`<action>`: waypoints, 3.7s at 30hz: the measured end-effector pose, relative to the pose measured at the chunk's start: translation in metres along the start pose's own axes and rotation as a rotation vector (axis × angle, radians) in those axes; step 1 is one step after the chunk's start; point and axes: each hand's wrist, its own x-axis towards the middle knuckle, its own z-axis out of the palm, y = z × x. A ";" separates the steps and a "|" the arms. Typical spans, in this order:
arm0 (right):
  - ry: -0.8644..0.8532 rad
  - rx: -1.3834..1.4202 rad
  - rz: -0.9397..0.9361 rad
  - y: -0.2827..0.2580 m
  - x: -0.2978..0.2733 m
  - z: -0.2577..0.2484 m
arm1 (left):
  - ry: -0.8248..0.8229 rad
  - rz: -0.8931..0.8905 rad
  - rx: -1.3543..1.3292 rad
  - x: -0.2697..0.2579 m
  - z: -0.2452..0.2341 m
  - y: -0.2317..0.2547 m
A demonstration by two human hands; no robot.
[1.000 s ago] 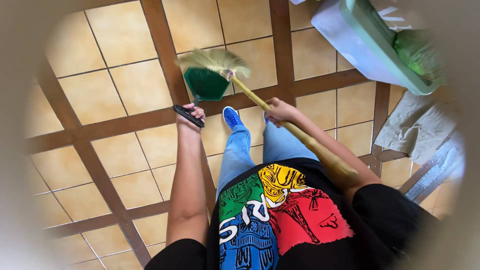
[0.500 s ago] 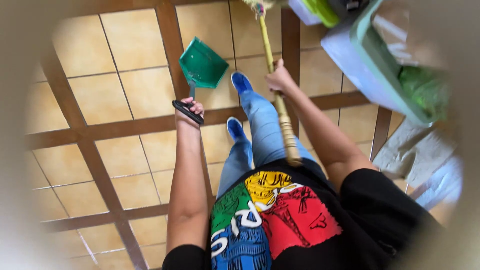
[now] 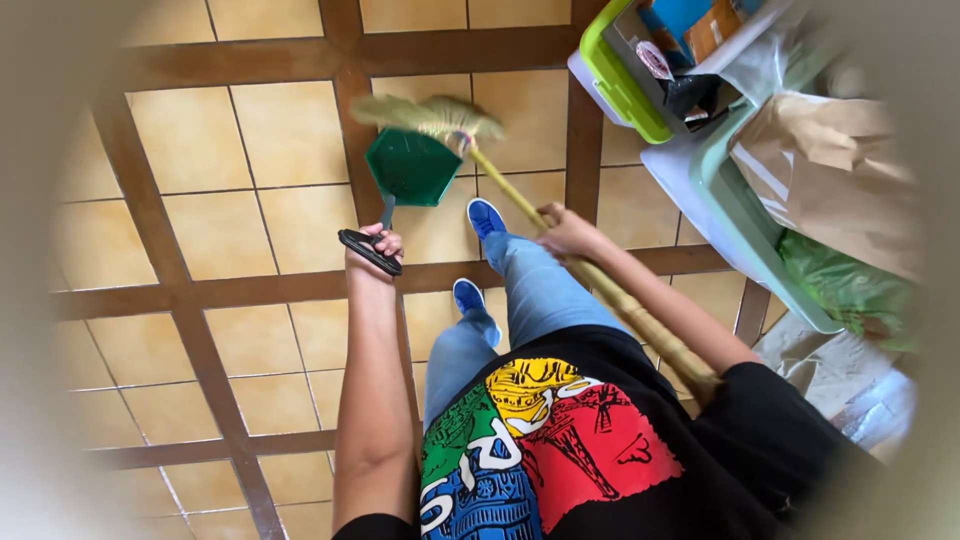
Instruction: The person sweeps a tiled floor using a broom and dustpan, moving debris into the dustpan while walking around a room containing storage bins and a green chair.
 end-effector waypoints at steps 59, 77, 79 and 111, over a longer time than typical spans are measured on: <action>0.003 0.288 0.082 -0.249 0.135 -0.265 | 0.029 0.015 0.045 0.149 0.386 0.072; 0.368 -0.032 0.153 -0.350 0.267 -0.302 | -0.049 -0.004 0.065 0.198 0.457 0.114; 0.303 0.074 0.121 -0.342 0.283 -0.281 | -0.083 -0.027 0.161 0.207 0.450 0.134; 0.259 -0.036 0.162 -0.475 0.289 -0.448 | 0.041 -0.024 0.092 0.270 0.628 0.128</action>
